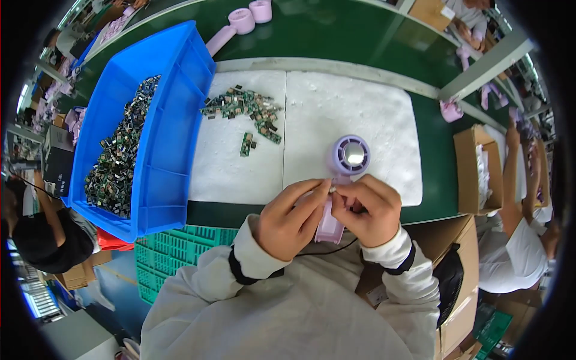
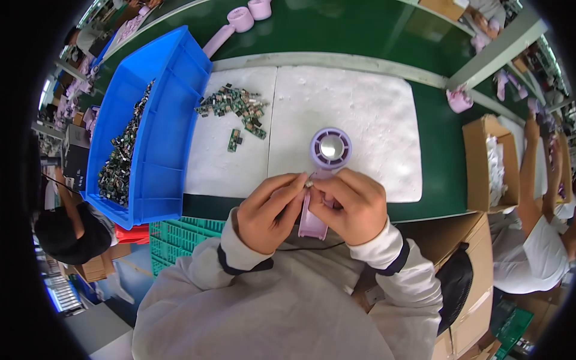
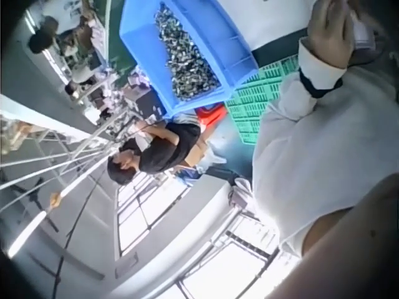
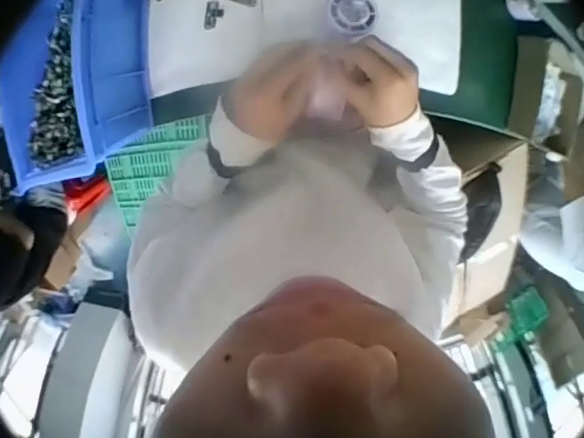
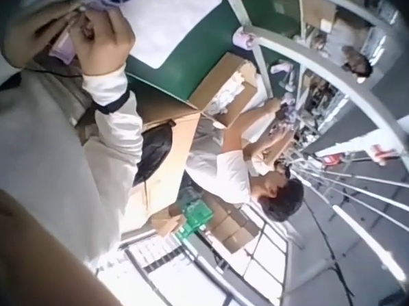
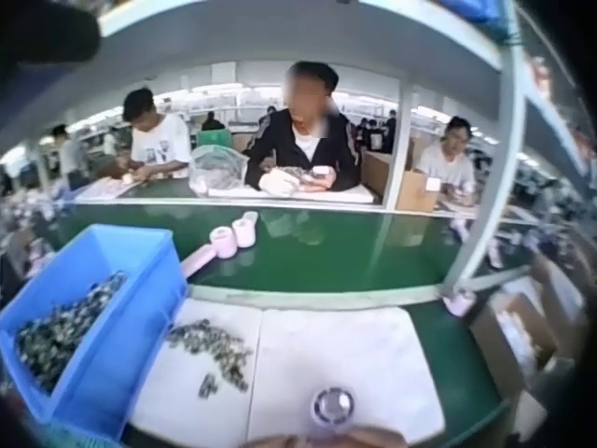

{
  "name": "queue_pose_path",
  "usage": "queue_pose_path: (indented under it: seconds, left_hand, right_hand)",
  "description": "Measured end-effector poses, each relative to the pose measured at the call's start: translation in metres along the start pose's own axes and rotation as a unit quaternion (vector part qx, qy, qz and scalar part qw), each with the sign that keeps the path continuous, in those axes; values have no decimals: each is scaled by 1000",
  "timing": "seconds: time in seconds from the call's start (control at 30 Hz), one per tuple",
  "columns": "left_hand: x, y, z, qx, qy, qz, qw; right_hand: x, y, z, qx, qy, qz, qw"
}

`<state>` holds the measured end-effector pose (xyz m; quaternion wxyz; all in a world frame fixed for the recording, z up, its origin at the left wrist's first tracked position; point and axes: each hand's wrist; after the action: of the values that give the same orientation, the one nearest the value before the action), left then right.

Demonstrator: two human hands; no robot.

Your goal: The person picks up a circuit board and a fan handle, connects a wire to the board, and fits the board into the handle. After pressing the components together, the person sets the assembly aside and reaches for another set.

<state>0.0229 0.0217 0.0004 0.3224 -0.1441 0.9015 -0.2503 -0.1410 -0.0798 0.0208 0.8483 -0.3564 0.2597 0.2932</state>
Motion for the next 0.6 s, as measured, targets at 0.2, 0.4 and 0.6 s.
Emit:
queue_pose_path:
  seconds: [0.2, 0.4, 0.6]
  left_hand:
    - [-54, -11, 13, -55, -61, -21, 996]
    - [-59, 10, 45, -109, -155, -11, 982]
    - [-59, 12, 55, -77, -128, -12, 989]
  right_hand:
    - [-17, -8, 6, 122, -61, 31, 990]
    - [-65, -58, -56, 222, -176, 98, 954]
    - [-112, -181, -171, 299, -319, 45, 898]
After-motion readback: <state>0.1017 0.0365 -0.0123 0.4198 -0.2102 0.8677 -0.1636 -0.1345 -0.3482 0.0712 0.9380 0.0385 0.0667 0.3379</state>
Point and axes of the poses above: each hand's wrist, its own y-axis away from the middle knuckle, its own x-axis out of the palm, z = x × y, and after that the axes turned 5 degrees about z, right-handed
